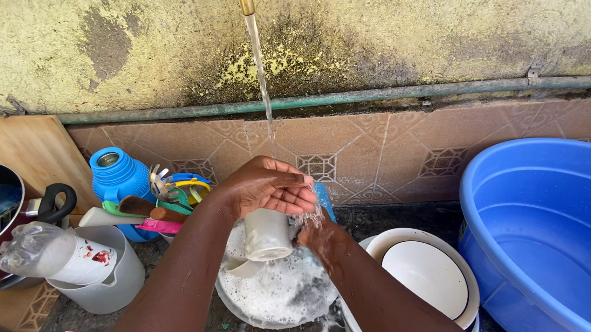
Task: The person lathers a sponge with a bar of soap under running water, scrubs a mug using the soapy sponge, and rinses the mug under the tap.
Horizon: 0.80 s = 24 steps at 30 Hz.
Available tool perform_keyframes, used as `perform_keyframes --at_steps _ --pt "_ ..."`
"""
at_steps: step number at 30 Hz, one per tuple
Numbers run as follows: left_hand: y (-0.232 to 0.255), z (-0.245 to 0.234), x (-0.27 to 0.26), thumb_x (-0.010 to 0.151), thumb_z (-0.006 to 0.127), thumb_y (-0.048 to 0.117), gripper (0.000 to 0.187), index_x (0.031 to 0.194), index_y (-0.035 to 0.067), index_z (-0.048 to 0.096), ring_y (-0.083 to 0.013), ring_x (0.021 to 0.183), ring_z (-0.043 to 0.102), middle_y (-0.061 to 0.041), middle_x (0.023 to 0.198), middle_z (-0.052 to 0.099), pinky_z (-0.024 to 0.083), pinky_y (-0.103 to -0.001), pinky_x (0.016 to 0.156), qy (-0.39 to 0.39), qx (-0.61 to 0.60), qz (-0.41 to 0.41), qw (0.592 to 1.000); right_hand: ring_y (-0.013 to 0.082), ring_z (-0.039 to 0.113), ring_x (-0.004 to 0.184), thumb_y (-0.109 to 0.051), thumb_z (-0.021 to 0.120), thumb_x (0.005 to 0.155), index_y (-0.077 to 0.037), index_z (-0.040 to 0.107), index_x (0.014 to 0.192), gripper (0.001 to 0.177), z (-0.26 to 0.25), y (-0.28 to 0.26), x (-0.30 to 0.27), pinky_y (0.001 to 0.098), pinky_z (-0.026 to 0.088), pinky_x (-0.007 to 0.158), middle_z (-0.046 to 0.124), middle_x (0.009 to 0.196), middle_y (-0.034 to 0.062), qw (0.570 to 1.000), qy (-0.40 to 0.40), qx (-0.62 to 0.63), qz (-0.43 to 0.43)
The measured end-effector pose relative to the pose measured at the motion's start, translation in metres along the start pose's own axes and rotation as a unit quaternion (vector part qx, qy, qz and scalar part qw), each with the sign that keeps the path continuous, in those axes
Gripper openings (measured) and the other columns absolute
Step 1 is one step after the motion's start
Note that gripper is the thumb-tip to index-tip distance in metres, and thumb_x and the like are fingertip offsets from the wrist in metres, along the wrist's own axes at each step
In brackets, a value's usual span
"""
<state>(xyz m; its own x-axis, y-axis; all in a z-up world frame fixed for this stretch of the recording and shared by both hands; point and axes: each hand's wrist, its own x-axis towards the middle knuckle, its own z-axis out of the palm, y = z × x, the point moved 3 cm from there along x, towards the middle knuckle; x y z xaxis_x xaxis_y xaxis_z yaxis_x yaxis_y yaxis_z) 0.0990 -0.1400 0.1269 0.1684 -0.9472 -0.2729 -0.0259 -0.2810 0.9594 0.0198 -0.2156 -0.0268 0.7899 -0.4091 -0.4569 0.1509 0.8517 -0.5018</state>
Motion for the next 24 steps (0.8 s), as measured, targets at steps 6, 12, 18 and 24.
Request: perform_keyframes --at_steps 6,12,18,24 --pt "-0.003 -0.005 0.011 0.088 0.073 0.013 0.024 0.101 -0.006 0.073 -0.0266 0.077 0.08 -0.023 0.09 0.079 0.069 -0.037 0.071 0.056 0.032 0.012 0.998 0.0374 0.068 0.116 -0.051 0.031 0.109 -0.003 0.053 0.137 0.06 -0.03 0.006 0.027 0.065 0.055 0.09 0.065 0.133 0.023 0.984 0.081 0.144 0.064" --pt "-0.004 -0.005 0.008 0.09 0.074 0.017 0.02 0.093 -0.004 0.075 -0.0212 0.07 0.079 -0.018 0.084 0.08 0.065 -0.033 0.062 0.15 0.198 0.02 0.969 0.0311 0.065 0.115 -0.031 0.046 0.109 -0.018 0.058 0.121 0.022 -0.067 0.007 0.025 0.0696 0.048 0.104 0.061 0.116 0.0072 0.976 0.159 0.145 -0.008" --pt "0.011 -0.001 0.0 0.09 0.076 0.023 0.024 0.089 -0.001 0.076 -0.02 0.069 0.076 -0.016 0.081 0.08 0.06 -0.033 0.065 0.157 0.317 0.019 0.935 0.0255 0.069 0.115 -0.044 0.041 0.11 -0.012 0.062 0.113 0.039 -0.075 0.006 0.009 0.0637 0.054 0.106 0.067 0.112 0.0031 0.949 0.127 0.28 -0.064" --pt "0.004 -0.004 0.014 0.091 0.072 0.014 0.021 0.096 -0.006 0.073 -0.0234 0.068 0.077 -0.019 0.082 0.078 0.065 -0.035 0.061 0.117 0.162 0.004 0.98 0.0366 0.068 0.115 -0.043 0.03 0.107 -0.008 0.058 0.134 0.052 -0.055 0.007 -0.024 0.0652 0.049 0.098 0.068 0.126 0.0197 0.952 0.074 0.297 -0.011"
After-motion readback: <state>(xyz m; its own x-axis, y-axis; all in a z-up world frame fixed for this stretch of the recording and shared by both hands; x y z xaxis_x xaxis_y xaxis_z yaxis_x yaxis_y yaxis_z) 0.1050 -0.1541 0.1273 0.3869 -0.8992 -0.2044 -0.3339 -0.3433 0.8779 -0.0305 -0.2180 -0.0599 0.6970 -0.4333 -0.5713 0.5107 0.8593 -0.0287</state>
